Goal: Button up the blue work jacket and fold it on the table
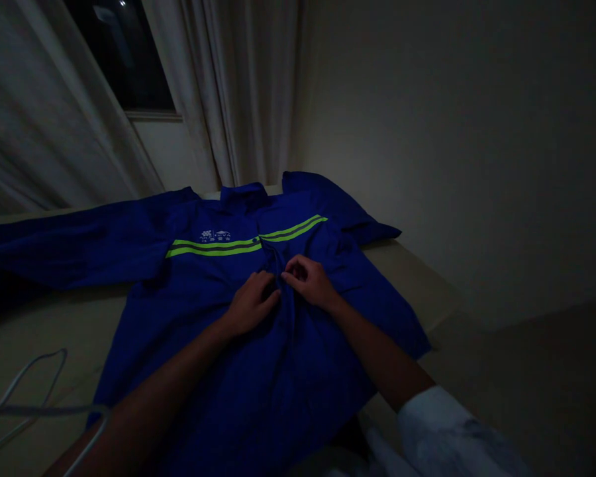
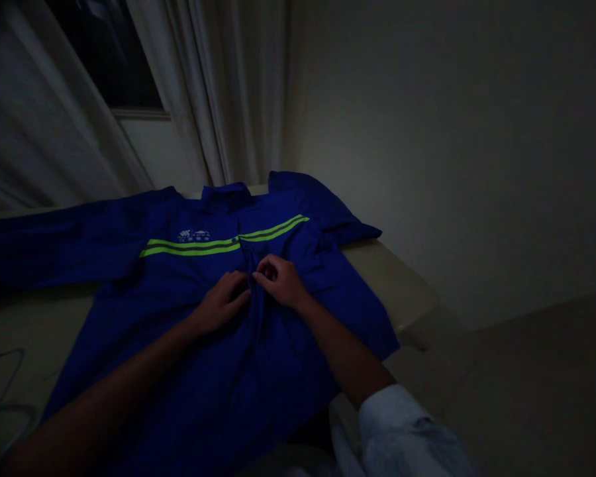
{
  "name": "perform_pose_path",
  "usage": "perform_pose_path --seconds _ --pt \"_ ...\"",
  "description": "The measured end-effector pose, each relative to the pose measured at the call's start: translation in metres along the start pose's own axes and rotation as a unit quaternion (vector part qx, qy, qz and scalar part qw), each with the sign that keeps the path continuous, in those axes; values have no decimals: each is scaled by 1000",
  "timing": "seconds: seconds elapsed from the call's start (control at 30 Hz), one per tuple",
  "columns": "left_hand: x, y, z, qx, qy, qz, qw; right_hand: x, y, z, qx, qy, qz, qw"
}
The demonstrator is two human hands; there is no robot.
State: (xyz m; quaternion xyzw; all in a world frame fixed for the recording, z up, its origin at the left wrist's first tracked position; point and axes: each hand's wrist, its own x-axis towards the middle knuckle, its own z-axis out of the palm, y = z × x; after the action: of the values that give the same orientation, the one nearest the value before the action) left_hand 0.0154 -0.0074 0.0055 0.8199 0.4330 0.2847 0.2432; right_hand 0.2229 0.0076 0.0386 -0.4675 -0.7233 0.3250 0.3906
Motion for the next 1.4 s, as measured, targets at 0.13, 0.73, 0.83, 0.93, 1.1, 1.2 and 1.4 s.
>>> perform_pose_path --seconds 0.13,0.73,0.83,0.93,1.1,1.2,1.4 --pt "0 -3 1 29 0 12 1000 -37 -35 -15 -135 -134 -39 981" --pt "-15 50 -10 68 -106 27 992 -138 -20 16 -121 -2 38 992" --pt "-16 52 -6 23 -74 53 996 -139 -19 16 -112 36 5 993" --pt "-18 53 1 -32 -38 57 997 -141 -17 18 -122 61 -39 990" --pt "-24 53 11 -118 -15 17 993 -141 -16 20 -136 70 -49 987" --pt "-27 53 14 -147 10 11 989 -141 -19 21 -147 76 -45 985" --pt "-30 52 19 -145 49 40 987 -140 -21 23 -161 69 -59 983"
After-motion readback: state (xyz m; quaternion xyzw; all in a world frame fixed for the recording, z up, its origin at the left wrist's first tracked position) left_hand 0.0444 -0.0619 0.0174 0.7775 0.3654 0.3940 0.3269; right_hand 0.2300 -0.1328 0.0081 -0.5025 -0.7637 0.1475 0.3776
